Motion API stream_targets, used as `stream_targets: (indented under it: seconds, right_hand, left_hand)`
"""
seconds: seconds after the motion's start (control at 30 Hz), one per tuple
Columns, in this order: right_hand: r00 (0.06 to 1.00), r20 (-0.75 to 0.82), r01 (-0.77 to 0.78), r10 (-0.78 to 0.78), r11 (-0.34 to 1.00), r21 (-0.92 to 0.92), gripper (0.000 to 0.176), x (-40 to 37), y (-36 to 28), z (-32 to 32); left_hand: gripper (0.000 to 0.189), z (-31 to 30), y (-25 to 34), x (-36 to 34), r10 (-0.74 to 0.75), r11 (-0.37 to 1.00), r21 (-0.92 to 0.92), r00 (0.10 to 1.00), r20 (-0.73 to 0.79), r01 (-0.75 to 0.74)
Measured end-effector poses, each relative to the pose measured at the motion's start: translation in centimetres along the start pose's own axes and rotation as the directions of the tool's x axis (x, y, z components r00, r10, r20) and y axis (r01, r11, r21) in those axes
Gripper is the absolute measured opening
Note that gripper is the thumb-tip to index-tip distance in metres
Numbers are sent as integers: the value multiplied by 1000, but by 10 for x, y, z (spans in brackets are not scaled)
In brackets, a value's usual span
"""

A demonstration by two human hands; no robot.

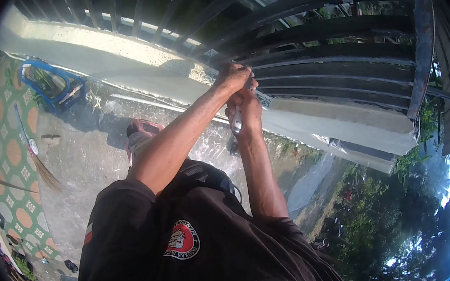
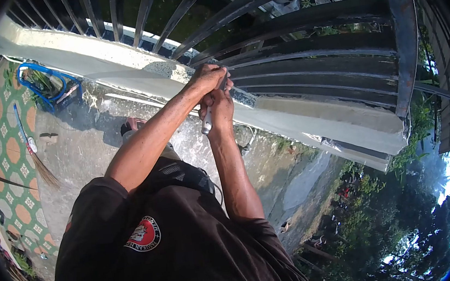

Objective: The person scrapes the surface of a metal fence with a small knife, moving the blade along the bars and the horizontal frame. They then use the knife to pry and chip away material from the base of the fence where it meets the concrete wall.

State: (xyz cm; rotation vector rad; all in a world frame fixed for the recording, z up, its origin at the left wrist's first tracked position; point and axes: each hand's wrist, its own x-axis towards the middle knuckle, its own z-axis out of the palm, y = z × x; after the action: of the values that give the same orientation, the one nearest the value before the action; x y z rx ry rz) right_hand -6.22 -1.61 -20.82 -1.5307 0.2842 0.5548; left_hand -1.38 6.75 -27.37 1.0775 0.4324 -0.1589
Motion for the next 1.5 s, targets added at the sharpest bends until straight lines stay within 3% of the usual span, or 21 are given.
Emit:
stream_targets:
  seconds: [0.1,0.17,0.23,0.37,0.43,0.57,0.6,0.73,0.87,1.0,1.17,1.23,1.27,1.3,1.37,1.43,1.5]
  right_hand:
    - [998,35,-45,44,999,22,7,-10,-7,5]
    - [994,-59,86,-87,996,-12,7,-24,-9,21]
    - [997,-23,74,-74,997,12,7,-11,1,6]
    - [999,8,-33,32,999,21,8,-7,-10,2]
    - [994,-7,108,-108,994,-30,10,-18,-8,6]
    - [999,22,-45,44,998,37,14,-9,-13,-3]
    - [996,24,-90,89,995,38,15,-6,-14,-4]
    - [994,-45,103,-102,995,6,15,-27,-21,12]
    - [997,31,-76,73,993,87,9,-13,-20,-2]
    - [998,-23,56,-54,994,93,15,-31,-25,8]
    - [998,33,-52,49,994,97,13,-24,-26,2]
    - [1000,-26,1,0,1000,30,15,-28,-27,3]
    - [999,-1,44,-44,999,13,14,-30,-25,1]
    - [999,-2,42,-42,999,12,14,-23,-24,1]
    - [996,74,-47,41,996,75,14,-14,-24,-3]
    - [999,33,-31,29,997,66,16,-15,-24,1]
    - [999,-12,-36,36,999,7,19,-26,-26,1]
  left_hand:
    - [32,1,3,-2,63,998,0,997,38,-63]
    - [32,0,14,-18,119,989,-98,986,116,-108]
    - [32,-2,14,-15,85,996,12,994,68,-86]
    - [33,5,22,-17,18,998,-66,1000,22,-16]
    - [34,8,21,-20,176,984,-23,981,83,-174]
    - [34,7,20,-20,-1,1000,-22,1000,9,1]
    - [34,10,7,-7,2,993,-114,1000,-3,-2]
    - [36,10,28,-23,219,976,4,972,80,-220]
    - [36,8,30,-27,22,999,-39,1000,22,-21]
    - [36,13,34,-30,160,987,-18,984,85,-159]
    - [35,12,34,-32,36,999,34,999,23,-37]
    - [34,15,35,-35,148,984,-100,988,32,-144]
    - [34,15,36,-37,201,979,-53,978,48,-198]
    - [34,12,36,-34,199,979,-55,979,48,-196]
    - [34,11,32,-27,30,997,-74,999,23,-29]
    - [34,9,34,-26,80,997,8,997,21,-80]
    - [35,13,32,-35,96,991,-101,995,30,-92]
